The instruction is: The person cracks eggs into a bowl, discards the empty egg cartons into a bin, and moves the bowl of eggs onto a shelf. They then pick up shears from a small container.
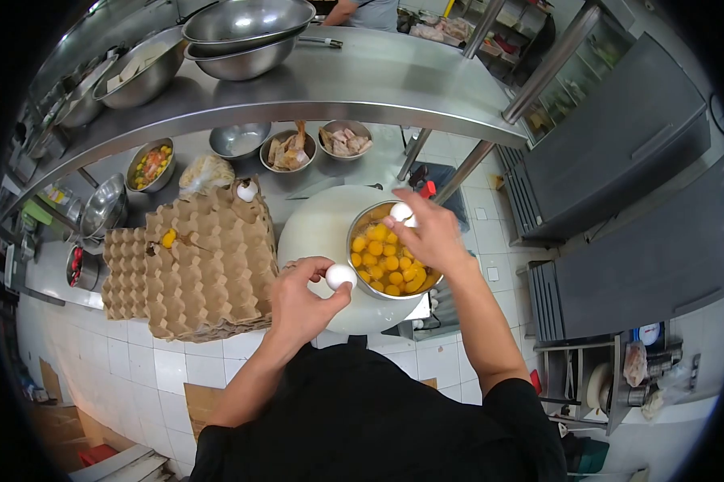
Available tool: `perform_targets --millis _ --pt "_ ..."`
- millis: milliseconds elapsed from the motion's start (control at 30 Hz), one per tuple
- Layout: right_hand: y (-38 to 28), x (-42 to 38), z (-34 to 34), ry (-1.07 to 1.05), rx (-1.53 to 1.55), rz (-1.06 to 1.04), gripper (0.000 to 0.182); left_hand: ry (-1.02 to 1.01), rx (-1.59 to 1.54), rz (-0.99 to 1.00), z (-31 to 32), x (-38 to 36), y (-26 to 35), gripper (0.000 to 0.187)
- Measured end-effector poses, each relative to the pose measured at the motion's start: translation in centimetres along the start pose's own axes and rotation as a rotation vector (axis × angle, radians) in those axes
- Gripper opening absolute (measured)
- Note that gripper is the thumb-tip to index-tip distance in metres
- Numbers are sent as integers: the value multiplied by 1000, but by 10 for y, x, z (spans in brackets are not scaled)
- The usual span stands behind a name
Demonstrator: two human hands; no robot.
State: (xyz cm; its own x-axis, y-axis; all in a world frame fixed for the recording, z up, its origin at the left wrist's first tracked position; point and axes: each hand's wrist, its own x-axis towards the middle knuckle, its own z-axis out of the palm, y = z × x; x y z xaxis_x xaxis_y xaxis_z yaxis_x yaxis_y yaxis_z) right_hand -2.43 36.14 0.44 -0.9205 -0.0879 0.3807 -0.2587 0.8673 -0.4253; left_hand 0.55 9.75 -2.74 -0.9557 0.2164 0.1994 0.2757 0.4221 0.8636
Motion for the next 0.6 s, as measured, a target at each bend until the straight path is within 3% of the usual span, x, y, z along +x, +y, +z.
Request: perform_targets --millis 167,200,267,333,367,433,467,500,533,567,600 --pt "10 2 -33 382 27 -223 50 -75 -168 -141 15 5 -1 32" --pt "13 -2 -40 382 27 -221 50 -107 -251 -183 18 6 -2 31" --pt "15 -16 -55 551 329 51 46 -141 -334 -224 25 6 -4 30" --pt "62 -37 -48 698 424 184 43 -172 -554 -266 36 7 -9 34" --pt "71 -45 -52 639 267 266 45 -160 -548 -269 42 7 -12 34" --pt "90 -75 -54 66 -409 384 66 -204 -680 -254 52 7 -15 43" --pt "84 -85 -49 39 -483 452 68 -218 -659 -231 53 6 -14 45" --pt "83 -88 -45 161 -296 311 72 -228 -635 -210 55 7 -12 47" --pt "58 -86 -46 170 33 473 70 -216 -572 -191 59 6 -8 48" --pt "37 -84 -46 107 290 506 68 -237 -591 -188 60 7 1 50" --pt "12 -83 -42 86 311 484 68 -251 -616 -206 64 8 8 52"
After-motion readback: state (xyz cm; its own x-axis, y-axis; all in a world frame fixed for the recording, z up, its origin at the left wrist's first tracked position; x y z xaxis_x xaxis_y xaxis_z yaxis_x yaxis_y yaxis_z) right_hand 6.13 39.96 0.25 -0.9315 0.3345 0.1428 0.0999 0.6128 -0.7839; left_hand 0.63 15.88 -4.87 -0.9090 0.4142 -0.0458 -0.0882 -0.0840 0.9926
